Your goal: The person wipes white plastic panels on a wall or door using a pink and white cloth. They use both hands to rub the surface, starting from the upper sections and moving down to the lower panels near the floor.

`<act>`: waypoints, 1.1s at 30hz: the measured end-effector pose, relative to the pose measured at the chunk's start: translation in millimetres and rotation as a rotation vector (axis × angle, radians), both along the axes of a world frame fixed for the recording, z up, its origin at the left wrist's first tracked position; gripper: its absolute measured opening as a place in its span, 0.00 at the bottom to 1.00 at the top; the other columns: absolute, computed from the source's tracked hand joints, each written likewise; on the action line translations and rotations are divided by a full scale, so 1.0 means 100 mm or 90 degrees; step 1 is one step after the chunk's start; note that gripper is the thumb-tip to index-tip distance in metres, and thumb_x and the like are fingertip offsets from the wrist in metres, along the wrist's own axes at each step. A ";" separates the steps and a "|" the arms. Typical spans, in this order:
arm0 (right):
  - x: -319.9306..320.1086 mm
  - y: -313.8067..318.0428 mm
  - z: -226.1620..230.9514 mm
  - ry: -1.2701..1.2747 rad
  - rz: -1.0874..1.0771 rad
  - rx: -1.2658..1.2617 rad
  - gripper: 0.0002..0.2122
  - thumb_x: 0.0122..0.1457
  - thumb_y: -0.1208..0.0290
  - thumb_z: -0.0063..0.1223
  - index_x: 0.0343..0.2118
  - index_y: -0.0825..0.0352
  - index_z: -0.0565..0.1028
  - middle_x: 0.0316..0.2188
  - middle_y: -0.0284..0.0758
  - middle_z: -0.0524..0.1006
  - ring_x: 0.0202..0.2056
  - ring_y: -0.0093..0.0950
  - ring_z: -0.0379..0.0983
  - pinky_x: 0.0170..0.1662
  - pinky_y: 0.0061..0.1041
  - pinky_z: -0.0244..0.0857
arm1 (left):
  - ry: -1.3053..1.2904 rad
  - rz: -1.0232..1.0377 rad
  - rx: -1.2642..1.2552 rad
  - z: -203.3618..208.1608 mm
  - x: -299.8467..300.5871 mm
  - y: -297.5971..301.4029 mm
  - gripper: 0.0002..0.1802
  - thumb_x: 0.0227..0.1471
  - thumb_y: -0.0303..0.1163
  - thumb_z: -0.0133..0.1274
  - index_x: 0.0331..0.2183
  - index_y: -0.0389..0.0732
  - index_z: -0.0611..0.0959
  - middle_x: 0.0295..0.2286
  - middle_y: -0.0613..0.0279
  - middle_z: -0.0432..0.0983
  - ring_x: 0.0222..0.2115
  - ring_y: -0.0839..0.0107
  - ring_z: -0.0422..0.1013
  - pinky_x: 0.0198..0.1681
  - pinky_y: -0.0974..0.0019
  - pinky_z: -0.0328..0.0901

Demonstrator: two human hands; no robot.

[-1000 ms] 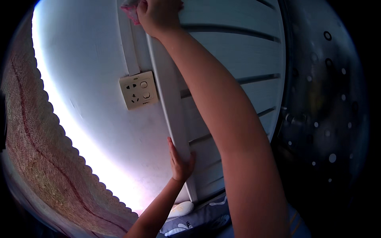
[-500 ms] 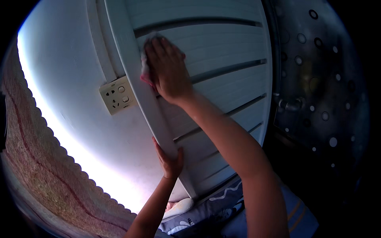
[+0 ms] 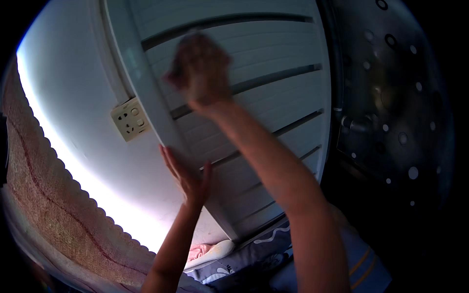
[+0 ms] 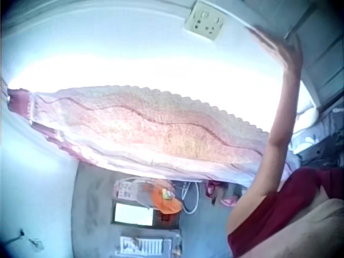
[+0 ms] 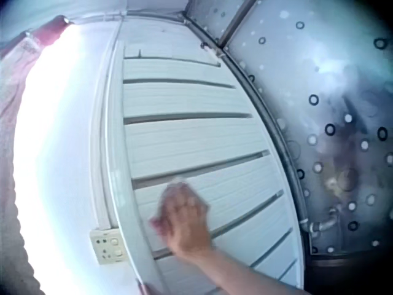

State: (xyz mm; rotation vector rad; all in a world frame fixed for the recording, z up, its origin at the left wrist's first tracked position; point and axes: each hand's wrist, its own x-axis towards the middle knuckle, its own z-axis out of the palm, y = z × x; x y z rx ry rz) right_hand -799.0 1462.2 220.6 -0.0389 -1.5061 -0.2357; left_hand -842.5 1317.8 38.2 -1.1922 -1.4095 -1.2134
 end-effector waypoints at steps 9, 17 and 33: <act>0.50 0.95 0.03 0.035 -0.160 -0.075 0.25 0.62 0.52 0.42 0.55 0.67 0.68 0.57 0.47 0.64 0.60 0.45 0.57 0.60 0.51 0.49 | 0.027 0.222 0.026 0.50 0.03 0.14 0.43 0.53 0.34 0.56 0.64 0.40 0.52 0.61 0.34 0.45 0.62 0.40 0.47 0.61 0.47 0.49; 0.56 1.61 -0.22 0.125 -0.157 -0.041 0.27 0.64 0.61 0.38 0.63 0.67 0.55 0.63 0.50 0.52 0.65 0.48 0.45 0.63 0.51 0.40 | 0.025 0.173 0.071 0.44 -0.06 0.25 0.34 0.59 0.30 0.49 0.63 0.41 0.58 0.62 0.36 0.46 0.62 0.42 0.49 0.61 0.49 0.51; 0.88 1.81 -0.19 -0.006 -0.060 0.016 0.31 0.59 0.68 0.49 0.64 0.64 0.53 0.64 0.50 0.52 0.65 0.48 0.46 0.62 0.51 0.43 | 0.009 0.210 0.081 0.62 0.11 0.33 0.33 0.59 0.32 0.48 0.62 0.39 0.58 0.62 0.37 0.47 0.64 0.44 0.43 0.63 0.48 0.45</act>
